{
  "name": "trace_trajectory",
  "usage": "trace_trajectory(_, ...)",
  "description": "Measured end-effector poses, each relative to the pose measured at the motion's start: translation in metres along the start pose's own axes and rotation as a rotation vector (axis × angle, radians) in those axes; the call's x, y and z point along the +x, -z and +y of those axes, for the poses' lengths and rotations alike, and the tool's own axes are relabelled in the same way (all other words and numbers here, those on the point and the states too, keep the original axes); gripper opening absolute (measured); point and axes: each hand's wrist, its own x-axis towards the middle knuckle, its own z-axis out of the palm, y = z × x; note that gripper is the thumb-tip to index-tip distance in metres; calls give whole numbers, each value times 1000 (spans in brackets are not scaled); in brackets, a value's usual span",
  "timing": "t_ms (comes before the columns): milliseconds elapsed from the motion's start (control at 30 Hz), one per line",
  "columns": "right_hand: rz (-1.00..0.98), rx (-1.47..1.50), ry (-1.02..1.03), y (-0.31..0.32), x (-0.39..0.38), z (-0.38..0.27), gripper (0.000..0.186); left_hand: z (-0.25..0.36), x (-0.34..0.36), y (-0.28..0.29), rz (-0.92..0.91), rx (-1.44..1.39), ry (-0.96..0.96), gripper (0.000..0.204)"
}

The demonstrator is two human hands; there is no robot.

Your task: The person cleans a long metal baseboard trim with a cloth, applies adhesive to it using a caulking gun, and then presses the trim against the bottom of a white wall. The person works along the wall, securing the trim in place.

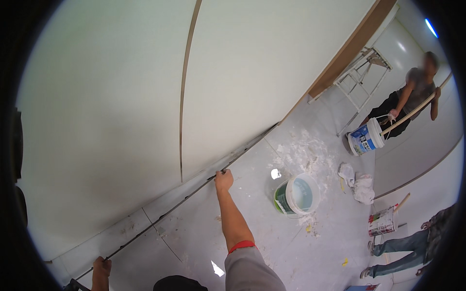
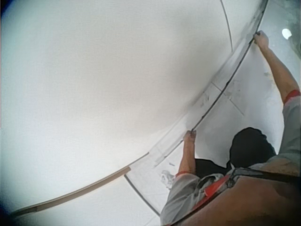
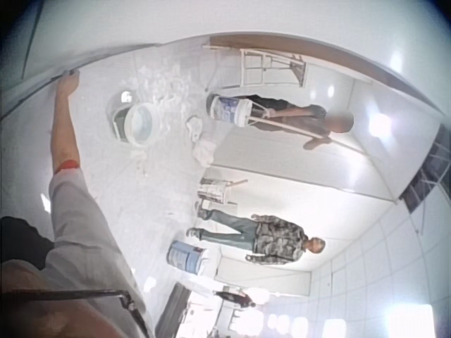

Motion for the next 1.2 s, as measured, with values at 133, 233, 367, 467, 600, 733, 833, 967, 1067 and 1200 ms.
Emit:
trace_trajectory(133,-15,145,-31,-3,3,3,29,-9,6,-2,23,-79,26,22)
trace_trajectory(233,-43,184,-30,-9,5,-1,29,-10,22,7,16,-59,4,23)
trace_trajectory(367,-40,144,47,-10,-1,-6,29,-23,-17,0,-122,905,-618,29)
trace_trajectory(467,-177,248,6,1,-25,22,26,0,-78,-48,-3,1496,-842,32)
trace_trajectory(600,-387,445,-187,3,-115,4,24,7,-100,-64,-5,1449,-776,23)
trace_trajectory(733,-620,359,-99,1,-202,-5,22,-4,-63,-61,89,53,-44,16)
trace_trajectory(833,-743,195,127,-4,-264,-24,20,1,-76,-91,175,-56,2,13)
trace_trajectory(967,-753,-22,609,-22,-337,-53,18,-2,-68,-87,169,-44,-41,11)
trace_trajectory(1067,-776,-74,955,-46,-379,-74,19,-9,-41,-52,111,-158,-124,21)
trace_trajectory(1200,-770,-224,1054,-57,-392,-61,21,-4,-72,-96,82,-79,-186,19)
